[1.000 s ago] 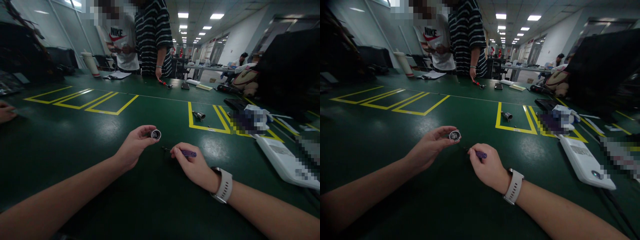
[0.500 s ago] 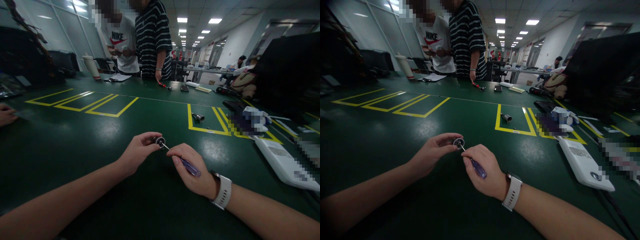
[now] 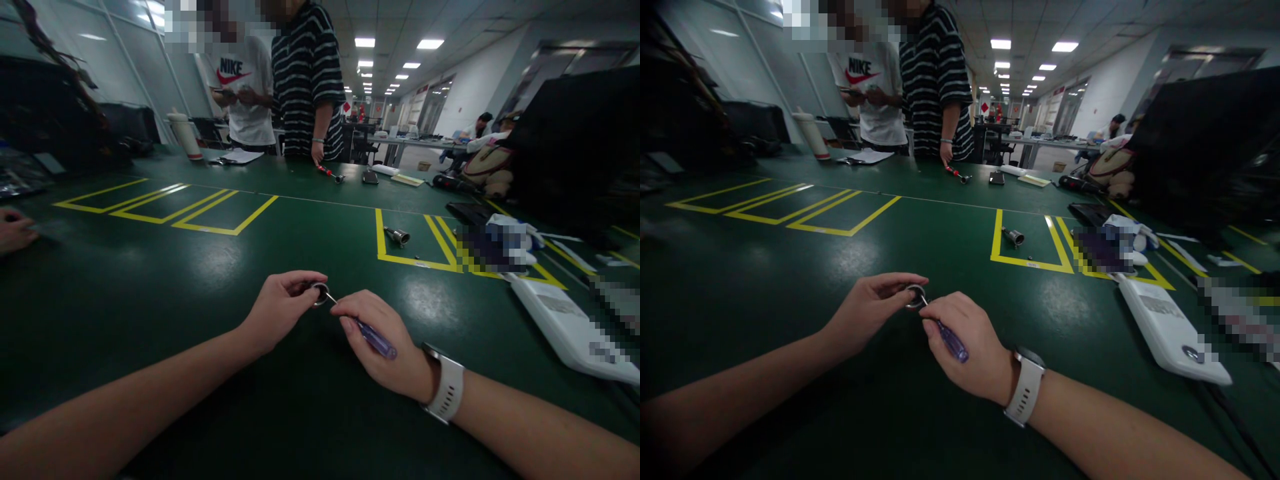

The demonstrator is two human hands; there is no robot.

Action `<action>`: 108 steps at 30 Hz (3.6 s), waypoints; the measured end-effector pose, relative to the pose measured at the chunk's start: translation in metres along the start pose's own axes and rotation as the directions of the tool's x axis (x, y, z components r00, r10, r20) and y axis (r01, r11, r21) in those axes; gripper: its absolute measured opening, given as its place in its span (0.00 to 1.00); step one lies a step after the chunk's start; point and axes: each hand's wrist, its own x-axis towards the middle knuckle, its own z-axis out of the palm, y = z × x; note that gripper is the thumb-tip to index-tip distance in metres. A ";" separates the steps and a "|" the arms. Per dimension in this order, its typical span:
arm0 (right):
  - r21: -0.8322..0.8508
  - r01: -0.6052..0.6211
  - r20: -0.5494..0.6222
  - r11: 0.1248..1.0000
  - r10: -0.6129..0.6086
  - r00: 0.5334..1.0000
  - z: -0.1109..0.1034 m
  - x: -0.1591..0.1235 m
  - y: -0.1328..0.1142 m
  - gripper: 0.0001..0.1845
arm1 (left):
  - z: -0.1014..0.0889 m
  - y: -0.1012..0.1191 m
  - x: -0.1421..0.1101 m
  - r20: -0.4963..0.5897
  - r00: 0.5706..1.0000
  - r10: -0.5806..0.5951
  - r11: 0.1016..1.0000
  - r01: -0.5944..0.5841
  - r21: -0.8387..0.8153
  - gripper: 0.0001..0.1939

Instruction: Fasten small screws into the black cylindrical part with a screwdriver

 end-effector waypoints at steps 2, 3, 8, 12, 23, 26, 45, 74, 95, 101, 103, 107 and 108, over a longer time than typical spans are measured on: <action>-0.005 0.016 0.005 1.000 -0.016 1.000 0.000 0.000 -0.001 0.12 | 0.000 -0.001 0.000 -0.013 1.000 0.006 1.000 -0.005 0.024 0.13; -0.009 0.021 0.004 1.000 -0.021 1.000 0.000 0.000 -0.001 0.12 | 0.000 -0.001 0.000 -0.018 1.000 0.007 1.000 -0.006 0.031 0.13; -0.055 0.033 0.011 0.998 -0.032 0.999 0.001 -0.001 -0.003 0.11 | 0.000 -0.002 0.001 -0.024 1.000 -0.004 1.000 0.004 0.009 0.13; -0.052 0.019 0.033 0.998 -0.017 0.999 0.000 0.000 -0.006 0.11 | 0.001 -0.002 0.001 -0.022 0.999 -0.024 1.000 0.024 -0.020 0.12; 0.544 -0.462 -0.055 0.701 0.579 0.813 0.001 0.007 0.024 0.13 | -0.012 0.001 0.013 -0.108 0.990 -0.086 0.962 0.054 -0.266 0.19; 0.595 -0.502 0.005 0.628 0.621 0.784 0.002 0.009 0.029 0.13 | -0.014 0.002 0.014 -0.082 0.992 -0.091 0.927 0.054 -0.372 0.18; -0.171 -0.221 0.008 0.960 0.226 0.974 -0.009 0.007 0.002 0.15 | -0.012 0.003 0.013 -0.035 0.987 -0.154 0.834 0.111 -0.541 0.15; -0.156 0.116 0.027 0.981 -0.113 0.993 -0.003 -0.001 0.003 0.09 | 0.000 -0.002 -0.001 0.044 0.998 0.038 0.991 -0.032 -0.127 0.12; -0.169 0.095 0.020 0.981 -0.093 0.995 -0.002 0.000 0.000 0.09 | 0.000 -0.013 0.008 0.010 0.994 0.109 0.993 -0.108 -0.046 0.11; -0.071 -0.018 -0.066 0.997 0.013 0.998 -0.002 0.001 0.004 0.08 | -0.006 -0.024 0.020 0.082 0.975 0.205 0.978 -0.207 0.019 0.23; -0.039 -0.074 -0.087 0.997 0.070 0.994 -0.003 0.003 0.003 0.08 | -0.008 -0.028 0.028 0.065 0.963 0.261 0.952 -0.268 0.147 0.19; 0.016 -0.196 -0.129 0.980 0.197 0.972 -0.005 0.009 0.002 0.08 | -0.014 -0.032 0.050 0.082 0.921 0.381 0.799 -0.373 0.472 0.21; 0.031 -0.234 -0.138 0.972 0.236 0.962 -0.006 0.011 0.002 0.09 | -0.015 -0.032 0.057 0.102 0.907 0.409 0.748 -0.397 0.533 0.20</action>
